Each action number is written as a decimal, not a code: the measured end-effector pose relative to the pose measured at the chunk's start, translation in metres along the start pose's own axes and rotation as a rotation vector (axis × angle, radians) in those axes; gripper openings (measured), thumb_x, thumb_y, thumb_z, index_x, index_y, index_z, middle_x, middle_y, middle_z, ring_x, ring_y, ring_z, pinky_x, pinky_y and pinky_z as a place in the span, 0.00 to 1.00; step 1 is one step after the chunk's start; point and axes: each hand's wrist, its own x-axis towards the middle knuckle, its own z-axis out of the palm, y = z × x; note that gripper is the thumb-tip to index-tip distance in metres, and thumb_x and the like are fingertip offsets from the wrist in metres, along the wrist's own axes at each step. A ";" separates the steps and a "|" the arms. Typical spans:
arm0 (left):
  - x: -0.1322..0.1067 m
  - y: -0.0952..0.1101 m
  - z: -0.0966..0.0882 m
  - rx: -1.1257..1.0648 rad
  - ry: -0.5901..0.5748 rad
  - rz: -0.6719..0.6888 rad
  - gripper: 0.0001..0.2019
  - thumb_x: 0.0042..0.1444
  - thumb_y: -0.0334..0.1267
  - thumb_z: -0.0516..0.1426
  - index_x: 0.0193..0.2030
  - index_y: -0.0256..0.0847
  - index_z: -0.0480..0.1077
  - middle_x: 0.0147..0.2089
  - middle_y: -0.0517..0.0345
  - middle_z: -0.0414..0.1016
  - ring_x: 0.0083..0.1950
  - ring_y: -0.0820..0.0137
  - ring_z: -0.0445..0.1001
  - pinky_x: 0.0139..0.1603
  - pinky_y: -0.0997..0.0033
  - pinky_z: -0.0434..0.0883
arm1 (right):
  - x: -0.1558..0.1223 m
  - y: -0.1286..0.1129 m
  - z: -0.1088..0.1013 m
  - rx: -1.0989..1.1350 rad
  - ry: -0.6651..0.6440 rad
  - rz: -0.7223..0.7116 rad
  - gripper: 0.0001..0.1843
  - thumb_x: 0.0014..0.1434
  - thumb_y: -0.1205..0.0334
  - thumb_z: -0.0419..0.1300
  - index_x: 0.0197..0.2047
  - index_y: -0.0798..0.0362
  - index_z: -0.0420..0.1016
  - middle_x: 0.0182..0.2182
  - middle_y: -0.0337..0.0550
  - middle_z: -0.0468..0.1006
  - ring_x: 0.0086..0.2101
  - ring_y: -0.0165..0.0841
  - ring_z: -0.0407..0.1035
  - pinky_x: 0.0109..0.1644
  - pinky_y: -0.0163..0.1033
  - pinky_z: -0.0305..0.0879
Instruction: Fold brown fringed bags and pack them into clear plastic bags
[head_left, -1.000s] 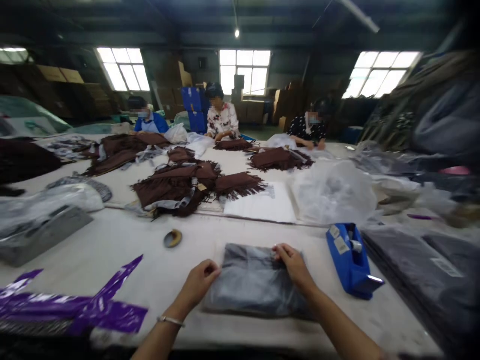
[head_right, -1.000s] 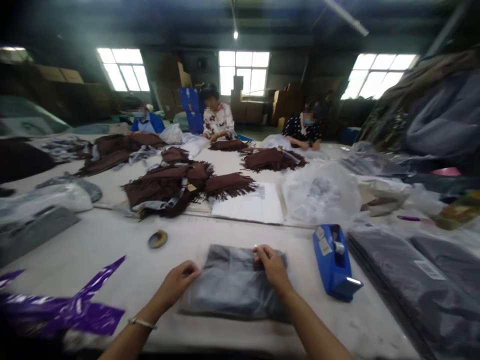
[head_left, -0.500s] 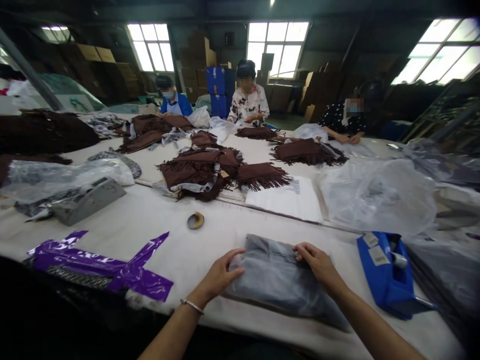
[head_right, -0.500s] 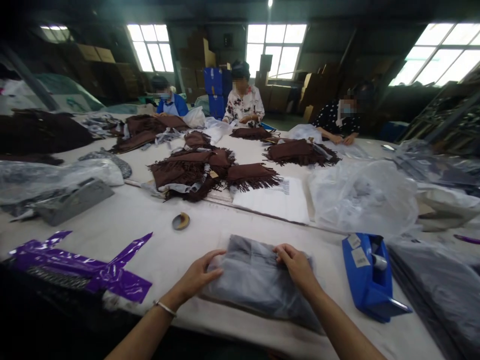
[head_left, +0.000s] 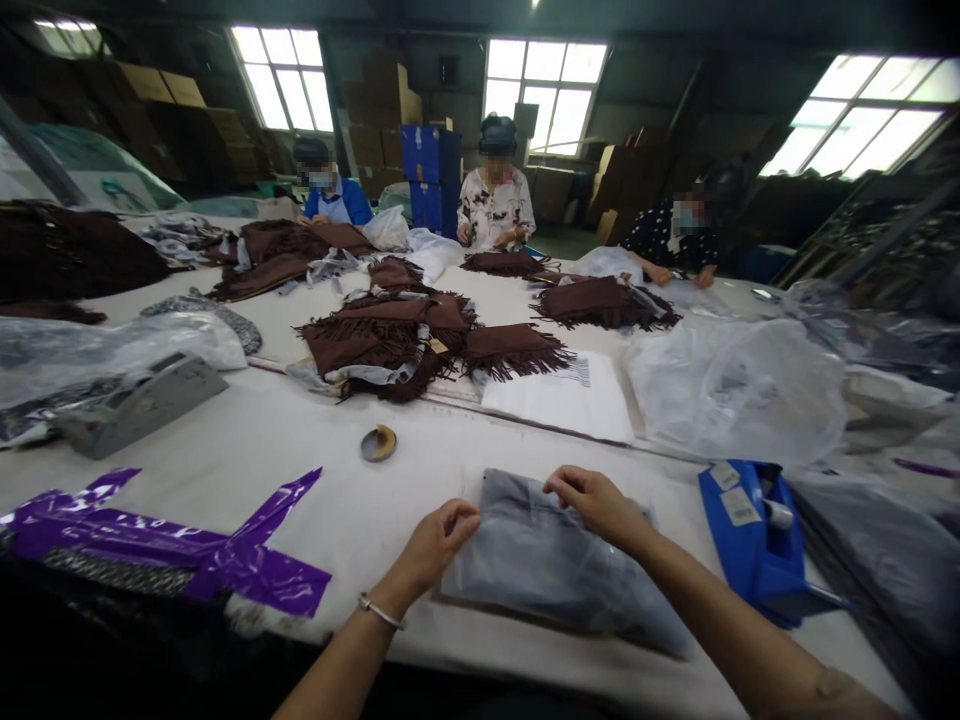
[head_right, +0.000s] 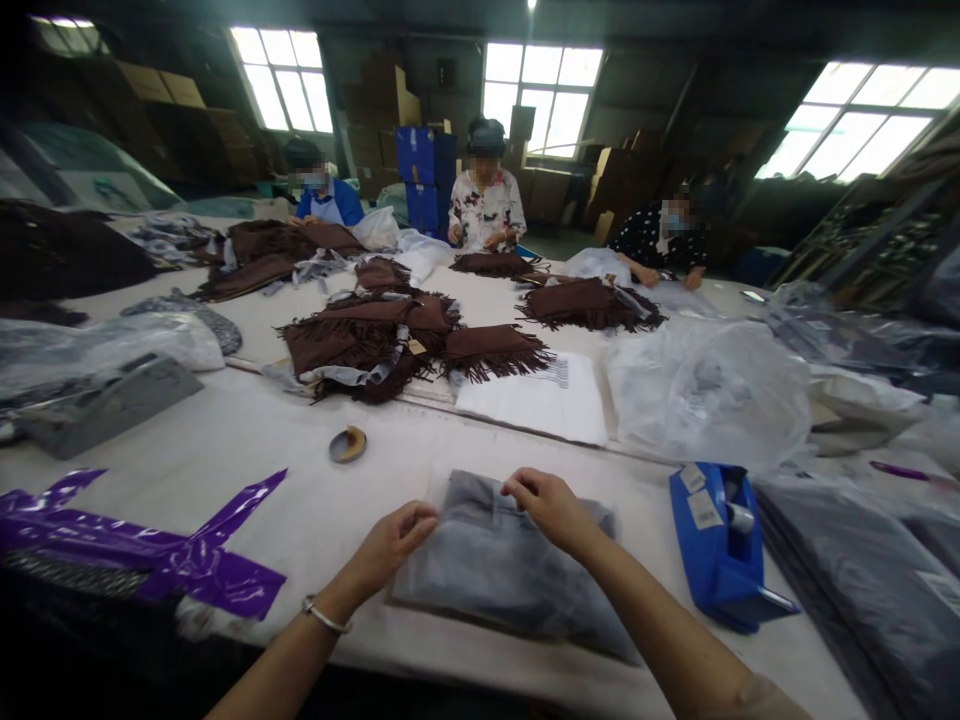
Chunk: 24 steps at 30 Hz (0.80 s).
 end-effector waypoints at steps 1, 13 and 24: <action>-0.002 0.002 -0.001 0.010 -0.043 0.051 0.13 0.57 0.47 0.54 0.40 0.41 0.70 0.40 0.58 0.73 0.42 0.68 0.70 0.45 0.72 0.65 | 0.006 -0.010 0.003 0.001 -0.024 -0.032 0.17 0.59 0.49 0.50 0.34 0.52 0.74 0.24 0.36 0.70 0.24 0.29 0.61 0.28 0.34 0.55; 0.000 -0.009 0.011 0.154 0.108 -0.043 0.13 0.55 0.48 0.54 0.29 0.41 0.67 0.28 0.63 0.70 0.33 0.69 0.69 0.36 0.74 0.62 | 0.048 -0.045 0.019 -0.245 -0.608 -0.181 0.15 0.57 0.50 0.55 0.32 0.51 0.77 0.22 0.34 0.72 0.23 0.28 0.65 0.25 0.31 0.57; 0.005 0.000 0.017 0.561 0.098 -0.149 0.10 0.59 0.46 0.52 0.35 0.43 0.68 0.32 0.58 0.75 0.35 0.67 0.73 0.35 0.74 0.60 | 0.097 -0.045 0.058 -0.852 -0.508 -0.027 0.15 0.37 0.53 0.72 0.26 0.53 0.78 0.27 0.48 0.78 0.32 0.43 0.73 0.35 0.42 0.67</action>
